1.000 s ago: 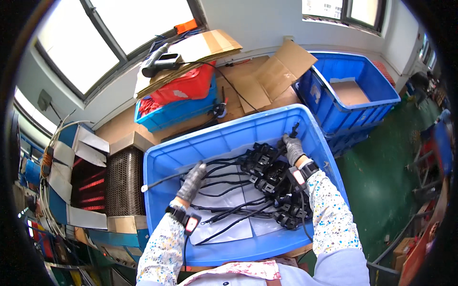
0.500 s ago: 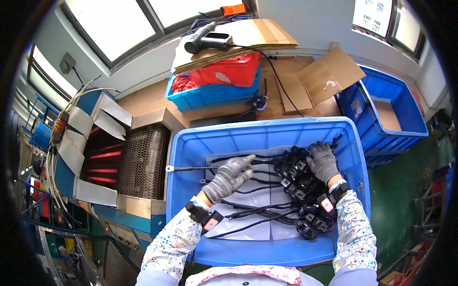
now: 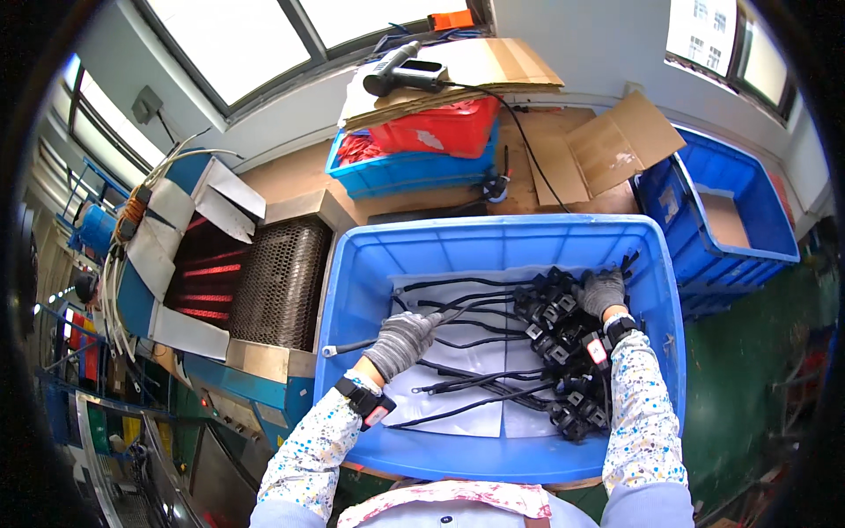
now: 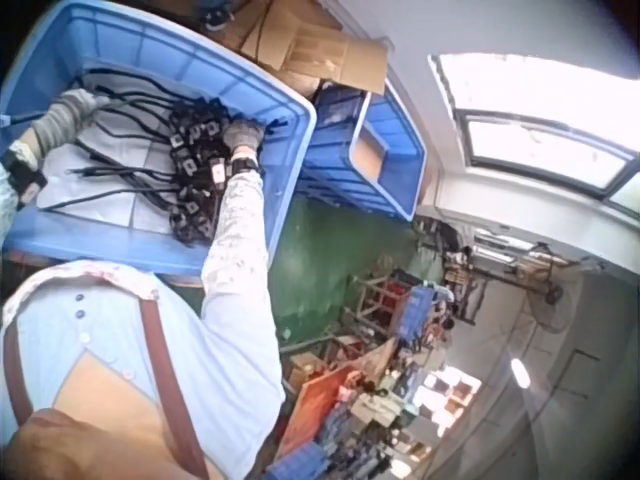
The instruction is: The recorder uses a heat gun to process or shrink wrap components of mechanical assemblies and organizes them in a bin.
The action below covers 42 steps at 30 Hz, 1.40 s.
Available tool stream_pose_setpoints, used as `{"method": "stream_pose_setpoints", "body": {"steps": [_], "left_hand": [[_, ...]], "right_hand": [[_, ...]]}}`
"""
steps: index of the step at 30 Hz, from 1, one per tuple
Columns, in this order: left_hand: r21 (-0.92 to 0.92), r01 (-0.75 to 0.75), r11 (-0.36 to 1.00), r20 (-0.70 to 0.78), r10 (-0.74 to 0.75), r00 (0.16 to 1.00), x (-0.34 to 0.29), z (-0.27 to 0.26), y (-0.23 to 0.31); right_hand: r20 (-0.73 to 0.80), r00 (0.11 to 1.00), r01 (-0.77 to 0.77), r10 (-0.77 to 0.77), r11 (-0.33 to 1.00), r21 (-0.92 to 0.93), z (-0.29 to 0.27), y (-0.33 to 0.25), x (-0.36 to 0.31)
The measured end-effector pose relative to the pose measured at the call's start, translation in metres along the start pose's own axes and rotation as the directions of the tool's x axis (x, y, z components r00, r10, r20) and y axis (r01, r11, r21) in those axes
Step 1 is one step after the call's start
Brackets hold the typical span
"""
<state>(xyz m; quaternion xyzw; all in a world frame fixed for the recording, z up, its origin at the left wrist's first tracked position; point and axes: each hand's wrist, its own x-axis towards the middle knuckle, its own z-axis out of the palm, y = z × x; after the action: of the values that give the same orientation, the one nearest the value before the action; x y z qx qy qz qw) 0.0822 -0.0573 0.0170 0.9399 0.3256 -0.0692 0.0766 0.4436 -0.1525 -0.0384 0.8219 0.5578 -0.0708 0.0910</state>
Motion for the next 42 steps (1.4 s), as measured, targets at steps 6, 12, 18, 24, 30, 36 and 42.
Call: {"method": "stream_pose_setpoints", "body": {"steps": [6,12,18,24,30,36,42], "left_hand": [[-0.101,-0.211,0.972,-0.426,0.149,0.892,-0.033,-0.026,0.005],[-0.843,-0.139,0.52,-0.179,-0.027,0.984,-0.069,-0.037,0.026],[-0.985,-0.149,0.084,-0.144,0.064,0.988,-0.106,-0.097,0.02],[-0.912,-0.226,0.342,-0.304,-0.194,0.933,-0.139,-0.081,-0.041],[-0.414,0.141,0.899,-0.476,-0.346,0.808,-0.175,-0.021,-0.041],[-0.702,0.068,0.709,-0.329,-0.407,0.852,-0.182,-0.008,-0.051],[-0.743,0.087,0.664,-0.283,-0.429,0.858,-0.19,-0.026,-0.051]], "right_hand": [[0.053,0.998,-0.028,0.027,1.0,0.005,0.0,0.0,0.006],[0.059,0.995,0.074,-0.076,0.996,0.048,-0.024,0.001,-0.003],[-0.475,0.846,0.375,-0.243,0.904,0.206,-0.1,-0.024,-0.001],[-0.656,0.703,0.535,-0.274,0.812,0.234,-0.198,-0.097,0.005],[-0.793,0.458,0.636,-0.402,0.772,-0.024,-0.257,-0.156,0.099],[-0.688,0.691,0.364,-0.22,0.929,0.069,-0.286,-0.213,0.234],[-0.609,0.793,0.11,-0.016,0.987,0.117,-0.298,-0.248,0.279]]}}
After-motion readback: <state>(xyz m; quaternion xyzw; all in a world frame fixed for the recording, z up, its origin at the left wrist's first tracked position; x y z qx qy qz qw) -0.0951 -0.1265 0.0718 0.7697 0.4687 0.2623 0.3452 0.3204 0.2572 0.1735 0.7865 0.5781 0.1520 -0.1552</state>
